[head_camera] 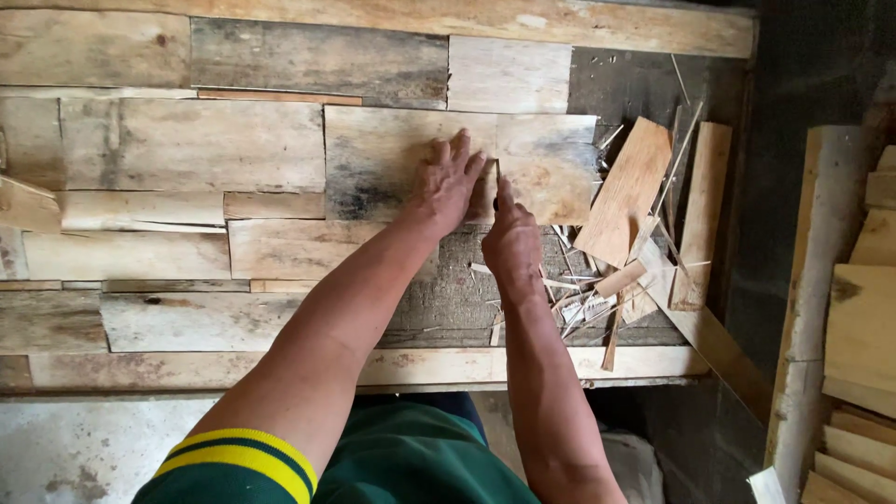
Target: Laying out and trimming wood panels to create a textured surface on a low platform.
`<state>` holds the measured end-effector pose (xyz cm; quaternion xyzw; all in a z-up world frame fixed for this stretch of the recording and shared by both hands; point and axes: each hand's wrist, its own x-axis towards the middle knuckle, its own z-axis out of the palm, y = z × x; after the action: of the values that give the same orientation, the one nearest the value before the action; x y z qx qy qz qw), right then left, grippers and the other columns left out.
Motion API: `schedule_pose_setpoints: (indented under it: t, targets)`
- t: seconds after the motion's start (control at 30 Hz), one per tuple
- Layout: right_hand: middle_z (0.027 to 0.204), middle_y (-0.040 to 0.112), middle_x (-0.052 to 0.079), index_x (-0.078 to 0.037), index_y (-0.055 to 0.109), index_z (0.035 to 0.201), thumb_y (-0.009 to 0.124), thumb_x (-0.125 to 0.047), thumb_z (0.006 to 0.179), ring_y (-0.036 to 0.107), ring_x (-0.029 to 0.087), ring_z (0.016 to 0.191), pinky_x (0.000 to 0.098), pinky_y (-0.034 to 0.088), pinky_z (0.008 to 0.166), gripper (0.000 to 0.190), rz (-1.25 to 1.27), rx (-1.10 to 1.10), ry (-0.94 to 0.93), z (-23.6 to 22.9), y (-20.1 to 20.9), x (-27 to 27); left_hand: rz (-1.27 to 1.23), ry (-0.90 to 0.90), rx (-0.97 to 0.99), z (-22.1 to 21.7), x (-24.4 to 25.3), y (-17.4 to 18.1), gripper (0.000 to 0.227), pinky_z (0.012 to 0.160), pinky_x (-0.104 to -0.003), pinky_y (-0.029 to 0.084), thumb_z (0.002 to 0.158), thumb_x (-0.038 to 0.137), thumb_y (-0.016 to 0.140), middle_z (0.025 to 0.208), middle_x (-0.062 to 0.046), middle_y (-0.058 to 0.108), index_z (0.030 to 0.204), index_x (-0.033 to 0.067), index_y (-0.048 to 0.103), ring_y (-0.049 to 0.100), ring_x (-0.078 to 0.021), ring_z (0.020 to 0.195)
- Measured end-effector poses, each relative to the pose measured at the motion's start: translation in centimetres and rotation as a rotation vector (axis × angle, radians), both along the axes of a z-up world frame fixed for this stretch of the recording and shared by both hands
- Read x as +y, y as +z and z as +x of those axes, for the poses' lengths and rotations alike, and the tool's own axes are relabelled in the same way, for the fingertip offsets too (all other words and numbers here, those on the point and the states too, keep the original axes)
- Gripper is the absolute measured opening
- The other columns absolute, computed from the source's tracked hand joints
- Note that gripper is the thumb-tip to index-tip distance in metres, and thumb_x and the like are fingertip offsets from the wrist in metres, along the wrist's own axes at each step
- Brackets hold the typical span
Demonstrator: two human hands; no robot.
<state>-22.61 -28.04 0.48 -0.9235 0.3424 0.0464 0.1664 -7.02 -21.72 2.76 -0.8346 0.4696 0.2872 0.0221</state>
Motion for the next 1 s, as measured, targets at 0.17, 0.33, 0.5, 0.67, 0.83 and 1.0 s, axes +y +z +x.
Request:
schedule_pose_setpoints:
  t: [0.17,0.33,0.5,0.67,0.83,1.0]
  targets:
    - [0.072,0.069,0.010,-0.007,0.042,0.157,0.049,0.003,0.096,0.034,0.009,0.041,0.0240,0.030,0.031,0.062,0.075,0.038,-0.022,-0.9,0.9,0.8,0.039,-0.044,-0.006,-0.1,0.1,1.2,0.093,0.117,-0.058,0.034,0.087,-0.008,0.060,0.171,-0.014,-0.004,0.164,0.0222,0.019,0.016,-0.0451,0.151]
    - [0.074,0.069,0.011,-0.007,0.045,0.155,0.048,-0.002,0.103,0.037,0.009,0.041,0.0251,0.032,0.031,0.052,0.094,0.009,-0.045,-2.0,1.7,2.2,0.047,-0.101,-0.085,-0.1,-0.1,0.1,0.093,0.115,-0.056,0.037,0.086,-0.008,0.059,0.171,-0.017,-0.001,0.164,0.0207,0.017,0.020,-0.0472,0.148]
    - [0.088,0.073,0.019,-0.008,0.048,0.153,0.054,0.001,0.092,0.052,0.013,0.048,0.0276,0.044,0.036,0.062,0.059,0.000,-0.057,-3.0,2.9,3.5,0.087,-0.139,-0.058,0.3,0.1,3.1,0.086,0.115,-0.057,0.039,0.097,0.041,0.062,0.169,-0.021,-0.001,0.164,0.0153,0.014,0.022,-0.0503,0.145]
    - [0.098,0.075,0.021,-0.010,0.045,0.156,0.055,0.003,0.088,0.060,0.019,0.052,0.0318,0.050,0.044,0.069,0.067,0.086,-0.050,-4.3,1.3,4.1,0.136,-0.139,-0.039,0.4,0.1,4.8,0.094,0.105,-0.052,0.050,0.093,0.051,0.064,0.169,-0.021,0.000,0.165,0.0160,0.016,0.024,-0.0484,0.145]
    - [0.099,0.075,0.021,-0.008,0.044,0.156,0.057,0.005,0.081,0.062,0.018,0.057,0.0286,0.052,0.050,0.078,-0.015,0.010,-0.008,-4.4,2.4,4.1,0.014,-0.066,-0.053,0.0,-0.2,-4.4,0.089,0.085,-0.041,0.064,0.089,0.025,0.066,0.175,-0.014,0.002,0.166,0.0211,0.021,0.035,-0.0437,0.138]
    - [0.121,0.073,0.019,-0.010,0.041,0.154,0.051,0.006,0.091,0.050,0.012,0.045,0.0268,0.043,0.035,0.065,0.034,0.081,0.003,-6.1,1.1,4.4,0.079,-0.107,-0.061,-0.1,-0.4,1.0,0.122,0.100,-0.046,0.053,0.071,0.068,0.080,0.169,-0.016,0.001,0.162,0.0179,0.017,0.026,-0.0470,0.141]
